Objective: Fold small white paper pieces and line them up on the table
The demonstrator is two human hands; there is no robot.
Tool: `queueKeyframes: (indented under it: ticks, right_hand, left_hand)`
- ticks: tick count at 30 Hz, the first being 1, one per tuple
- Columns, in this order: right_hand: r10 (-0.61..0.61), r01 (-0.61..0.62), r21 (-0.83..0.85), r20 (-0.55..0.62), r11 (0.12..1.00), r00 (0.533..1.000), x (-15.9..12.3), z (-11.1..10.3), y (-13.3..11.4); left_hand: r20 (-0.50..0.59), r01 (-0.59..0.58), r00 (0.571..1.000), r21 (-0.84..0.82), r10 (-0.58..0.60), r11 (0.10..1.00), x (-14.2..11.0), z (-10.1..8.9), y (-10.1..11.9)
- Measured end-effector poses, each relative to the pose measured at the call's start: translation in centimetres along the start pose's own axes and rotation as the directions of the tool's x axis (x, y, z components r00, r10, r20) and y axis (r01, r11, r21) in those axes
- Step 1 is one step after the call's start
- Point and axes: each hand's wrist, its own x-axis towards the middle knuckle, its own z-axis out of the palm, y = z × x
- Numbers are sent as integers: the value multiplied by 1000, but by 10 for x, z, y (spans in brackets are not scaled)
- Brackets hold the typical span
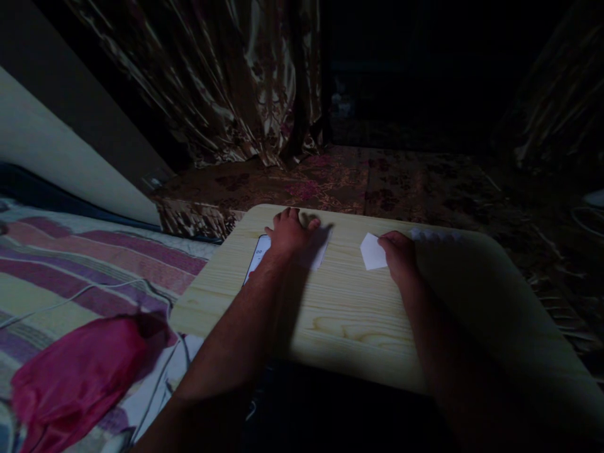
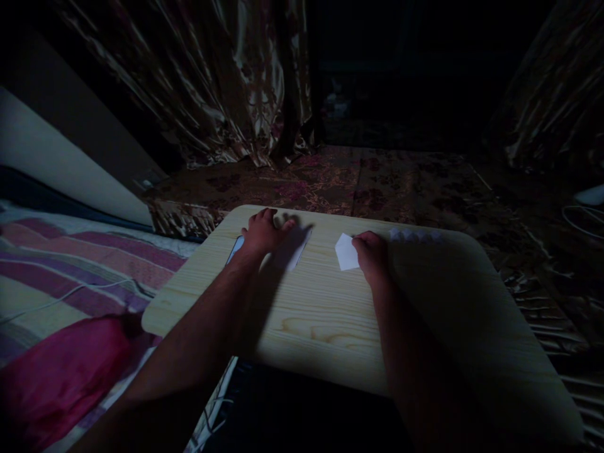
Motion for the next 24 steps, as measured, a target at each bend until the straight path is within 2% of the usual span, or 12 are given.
queueKeyframes:
  ticks: [10, 15, 18, 20, 24]
  right_hand:
    - [-2, 3, 43, -21, 999, 1000, 1, 1, 6]
    - [-4, 5, 33, -11, 999, 1000, 1, 0, 3]
    - [2, -2, 24, -10, 1000, 1000, 0, -1, -1]
    - [4, -4, 25, -6, 1000, 1000, -4, 1, -4]
    - [8, -16, 74, 116, 997, 993, -17, 8, -13]
  left_hand:
    - [50, -15, 999, -26, 16, 1000, 1, 7, -16]
    - [30, 13, 999, 37, -14, 999, -19, -4, -15]
    - [-17, -80, 997, 30, 80, 996, -42, -7, -5]
    - [-56, -156, 986, -29, 154, 987, -56, -5, 7]
    - [-140, -264, 962, -278, 233, 924, -71, 10, 37]
